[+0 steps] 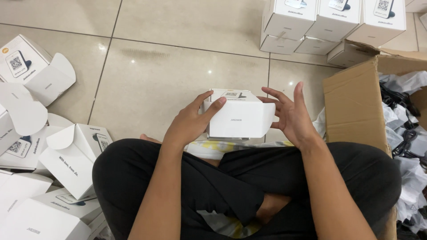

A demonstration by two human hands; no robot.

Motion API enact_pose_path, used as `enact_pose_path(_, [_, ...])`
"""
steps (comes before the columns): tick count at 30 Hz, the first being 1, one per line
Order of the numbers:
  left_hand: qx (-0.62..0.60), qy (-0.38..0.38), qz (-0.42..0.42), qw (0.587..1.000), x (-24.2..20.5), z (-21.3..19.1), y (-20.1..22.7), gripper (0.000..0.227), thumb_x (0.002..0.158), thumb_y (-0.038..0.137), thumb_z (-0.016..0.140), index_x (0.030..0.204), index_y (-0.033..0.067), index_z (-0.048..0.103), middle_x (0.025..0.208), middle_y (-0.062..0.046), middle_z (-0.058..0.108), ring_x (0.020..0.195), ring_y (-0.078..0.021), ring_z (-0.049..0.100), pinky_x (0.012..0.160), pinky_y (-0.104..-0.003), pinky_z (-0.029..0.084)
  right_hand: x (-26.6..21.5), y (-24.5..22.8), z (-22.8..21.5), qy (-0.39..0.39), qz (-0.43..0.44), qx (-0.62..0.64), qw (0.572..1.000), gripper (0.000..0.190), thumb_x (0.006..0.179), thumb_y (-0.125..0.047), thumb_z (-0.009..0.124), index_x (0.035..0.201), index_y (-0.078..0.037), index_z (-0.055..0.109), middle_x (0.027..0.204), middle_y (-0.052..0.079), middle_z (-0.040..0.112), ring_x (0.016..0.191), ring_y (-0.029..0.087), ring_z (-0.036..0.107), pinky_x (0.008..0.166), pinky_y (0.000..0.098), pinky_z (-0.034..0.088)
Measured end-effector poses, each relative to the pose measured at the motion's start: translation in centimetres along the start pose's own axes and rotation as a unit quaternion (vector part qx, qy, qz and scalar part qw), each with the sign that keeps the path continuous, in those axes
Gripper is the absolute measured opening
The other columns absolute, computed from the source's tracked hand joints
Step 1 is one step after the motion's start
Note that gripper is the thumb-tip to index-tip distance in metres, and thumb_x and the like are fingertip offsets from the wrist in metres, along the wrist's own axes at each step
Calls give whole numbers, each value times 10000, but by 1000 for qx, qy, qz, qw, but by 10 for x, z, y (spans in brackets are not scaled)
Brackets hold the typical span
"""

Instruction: The person packs electronic devices, cables, and instruction sheets into white product boxes.

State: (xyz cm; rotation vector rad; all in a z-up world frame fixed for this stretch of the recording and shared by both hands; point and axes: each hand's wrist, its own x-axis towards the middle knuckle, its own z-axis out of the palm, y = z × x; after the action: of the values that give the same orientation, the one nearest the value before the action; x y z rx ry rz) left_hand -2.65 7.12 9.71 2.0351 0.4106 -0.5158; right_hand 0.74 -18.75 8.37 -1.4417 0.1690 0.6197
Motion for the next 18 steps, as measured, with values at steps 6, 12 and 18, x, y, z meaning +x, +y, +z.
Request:
enact_pose_path(6, [130, 33, 46, 990, 15, 20, -16, 986, 761, 891, 471, 1450, 196, 591, 1128, -199, 739, 965, -291, 736, 816, -438, 587, 2, 15, -6, 0, -93, -230, 969, 887, 823, -656, 634, 1515, -122, 487, 1479, 183, 557, 1373, 318, 526, 1046, 474, 485])
enact_pose_path(12, [283, 28, 9, 959, 41, 43, -36, 989, 835, 895, 432, 1441, 122, 558, 1180, -181, 659, 1012, -326, 715, 751, -451, 599, 19, 35, -4, 104, -27, -398, 911, 988, 736, -533, 783, 1542, -111, 396, 1307, 206, 662, 1117, 358, 698, 897, 463, 582])
enact_pose_path(18, [374, -2, -30, 927, 56, 58, -43, 811, 953, 766, 288, 1556, 243, 429, 1247, -171, 644, 975, -294, 724, 704, -420, 558, 37, 62, -7, 131, 7, -462, 877, 1102, 767, -589, 745, 1582, -29, 257, 1161, 281, 703, 1015, 427, 728, 850, 488, 588])
